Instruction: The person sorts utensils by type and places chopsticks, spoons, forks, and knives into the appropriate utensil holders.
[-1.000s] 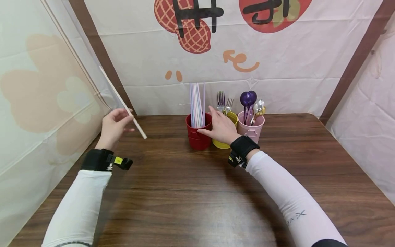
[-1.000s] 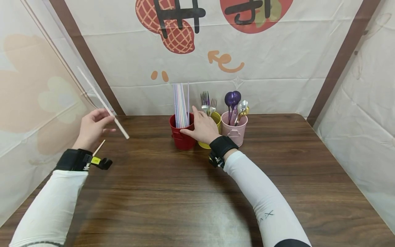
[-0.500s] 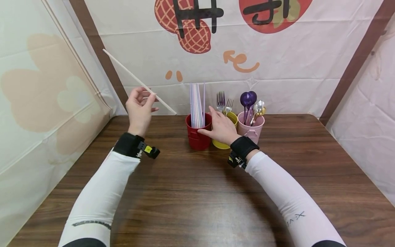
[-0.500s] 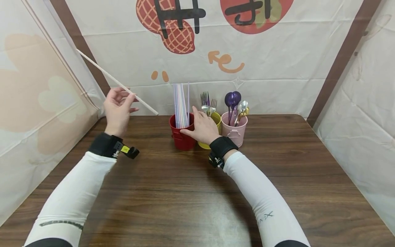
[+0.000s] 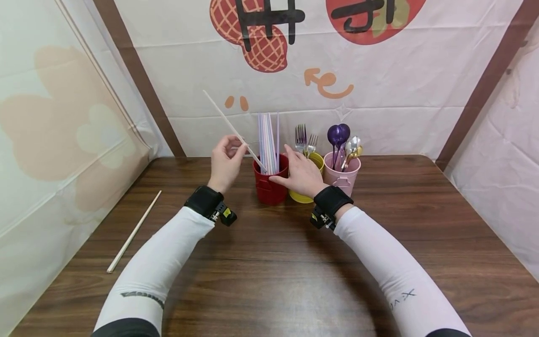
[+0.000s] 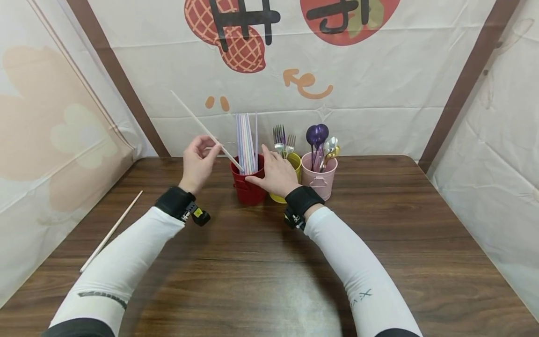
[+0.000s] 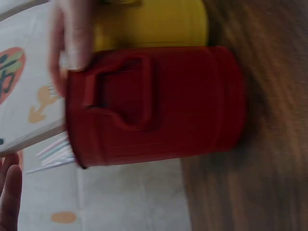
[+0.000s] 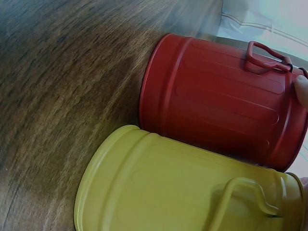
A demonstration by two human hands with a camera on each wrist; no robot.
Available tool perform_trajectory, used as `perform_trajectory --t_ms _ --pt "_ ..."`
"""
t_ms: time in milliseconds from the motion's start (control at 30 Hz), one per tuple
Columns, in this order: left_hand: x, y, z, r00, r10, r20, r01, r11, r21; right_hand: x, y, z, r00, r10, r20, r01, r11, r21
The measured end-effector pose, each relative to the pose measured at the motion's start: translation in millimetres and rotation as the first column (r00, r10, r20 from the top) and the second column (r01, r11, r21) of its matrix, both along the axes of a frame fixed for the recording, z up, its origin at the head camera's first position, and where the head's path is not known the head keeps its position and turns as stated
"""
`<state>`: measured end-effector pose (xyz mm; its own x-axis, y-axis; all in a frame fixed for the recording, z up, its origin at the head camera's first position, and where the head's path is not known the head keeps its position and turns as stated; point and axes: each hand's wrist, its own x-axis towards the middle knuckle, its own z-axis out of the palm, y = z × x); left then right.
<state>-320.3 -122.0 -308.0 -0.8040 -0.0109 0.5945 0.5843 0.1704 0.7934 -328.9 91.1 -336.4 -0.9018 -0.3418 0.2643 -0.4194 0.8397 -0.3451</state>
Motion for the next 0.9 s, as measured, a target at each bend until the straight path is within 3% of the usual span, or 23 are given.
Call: perform_trajectory --t_ms 133,267,500,733,833,900 --pt "-8.9 3.3 -16.3 1.0 0.014 -0.016 -0.016 0.992 -0.123 0.0 0 -0.9 1.0 0.002 -0.006 -0.002 1.0 -0.008" --pt "-9.8 4.8 -22.8 0.998 0.055 -0.001 -0.054 0.962 -0.266 -1.3 0 -1.7 1.0 0.003 -0.015 -0.003 1.0 -0.002" --pt "-12.4 5.2 -26.1 0.991 0.13 0.027 -0.101 0.868 -0.486 -1.6 -1 -0.6 1.0 0.001 -0.015 -0.001 1.0 0.002" --pt "-11.5 6.3 -27.3 0.97 0.243 -0.022 -0.202 0.751 -0.629 -1.5 -1 -0.8 1.0 0.002 -0.011 -0.002 1.0 0.007" --pt "-8.4 6.6 -26.0 0.965 0.257 -0.044 -0.223 0.725 -0.652 -1.2 0 -1.2 1.0 0.003 -0.009 -0.003 1.0 0.008" --pt "-7.0 5.7 -25.5 0.964 0.263 -0.04 -0.225 0.725 -0.651 -1.2 1 -1.6 1.0 0.003 -0.009 -0.003 1.0 0.008"
